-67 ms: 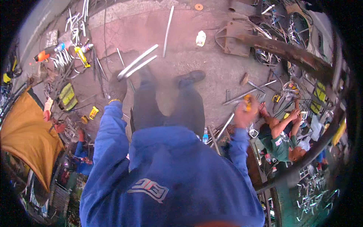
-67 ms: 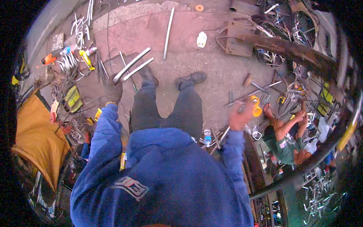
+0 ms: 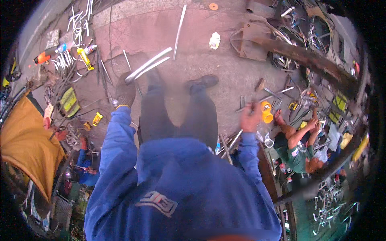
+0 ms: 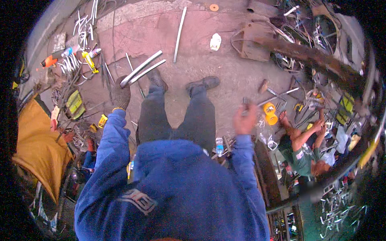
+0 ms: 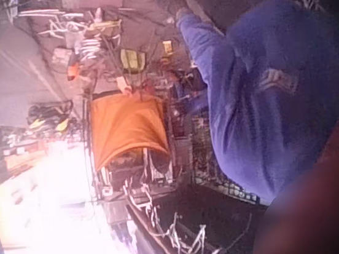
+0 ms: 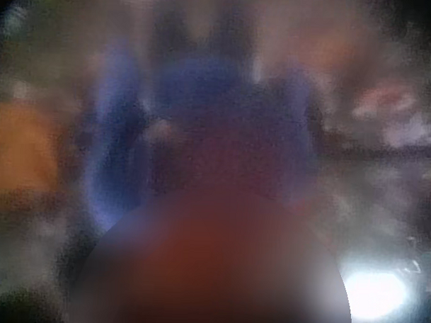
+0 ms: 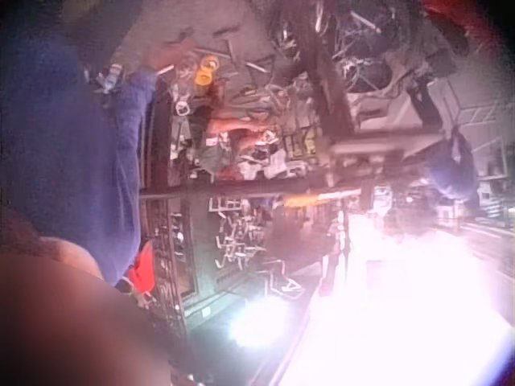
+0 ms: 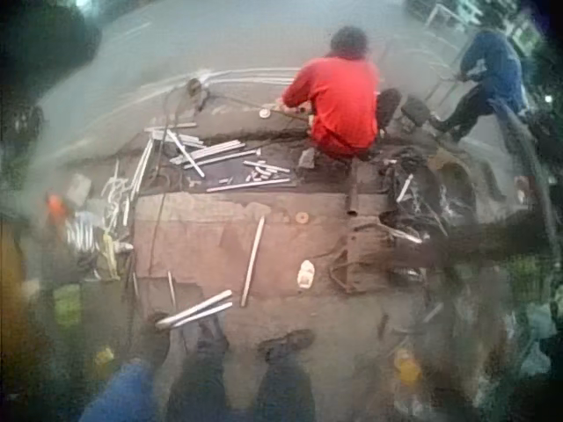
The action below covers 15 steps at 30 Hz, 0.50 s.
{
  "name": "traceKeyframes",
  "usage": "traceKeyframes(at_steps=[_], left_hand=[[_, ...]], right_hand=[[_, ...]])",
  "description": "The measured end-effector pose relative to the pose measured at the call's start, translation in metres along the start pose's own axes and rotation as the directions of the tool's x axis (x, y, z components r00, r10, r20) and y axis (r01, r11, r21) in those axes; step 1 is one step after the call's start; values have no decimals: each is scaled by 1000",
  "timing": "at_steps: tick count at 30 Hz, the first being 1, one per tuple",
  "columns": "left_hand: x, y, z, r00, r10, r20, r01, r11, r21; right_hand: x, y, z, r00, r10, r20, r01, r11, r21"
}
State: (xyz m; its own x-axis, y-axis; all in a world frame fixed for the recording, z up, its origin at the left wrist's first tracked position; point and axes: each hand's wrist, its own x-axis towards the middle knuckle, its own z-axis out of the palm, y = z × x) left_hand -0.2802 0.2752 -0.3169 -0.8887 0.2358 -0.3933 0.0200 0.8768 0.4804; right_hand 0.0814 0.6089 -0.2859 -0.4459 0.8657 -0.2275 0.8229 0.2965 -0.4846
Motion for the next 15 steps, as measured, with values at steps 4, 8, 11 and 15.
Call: traceKeyframes(at_steps=[4, 8, 11, 15], left_hand=[[43, -32, 52, 988, 117, -96, -122, 991, -53], [98, -73, 101, 984, 131, -123, -147, 981, -130], [134, -97, 129, 984, 117, -135, -133, 984, -116], [160, -111, 151, 991, 44, -128, -71, 974, -215]], right_hand=[[-11, 1, 180, 866, -169, 470, 98, 980, 171], [28, 3, 321, 712, -125, 691, 260, 961, -95], [79, -2, 410, 638, -23, 769, 323, 915, -241], [134, -29, 493, 720, -95, 687, 410, 858, -311]])
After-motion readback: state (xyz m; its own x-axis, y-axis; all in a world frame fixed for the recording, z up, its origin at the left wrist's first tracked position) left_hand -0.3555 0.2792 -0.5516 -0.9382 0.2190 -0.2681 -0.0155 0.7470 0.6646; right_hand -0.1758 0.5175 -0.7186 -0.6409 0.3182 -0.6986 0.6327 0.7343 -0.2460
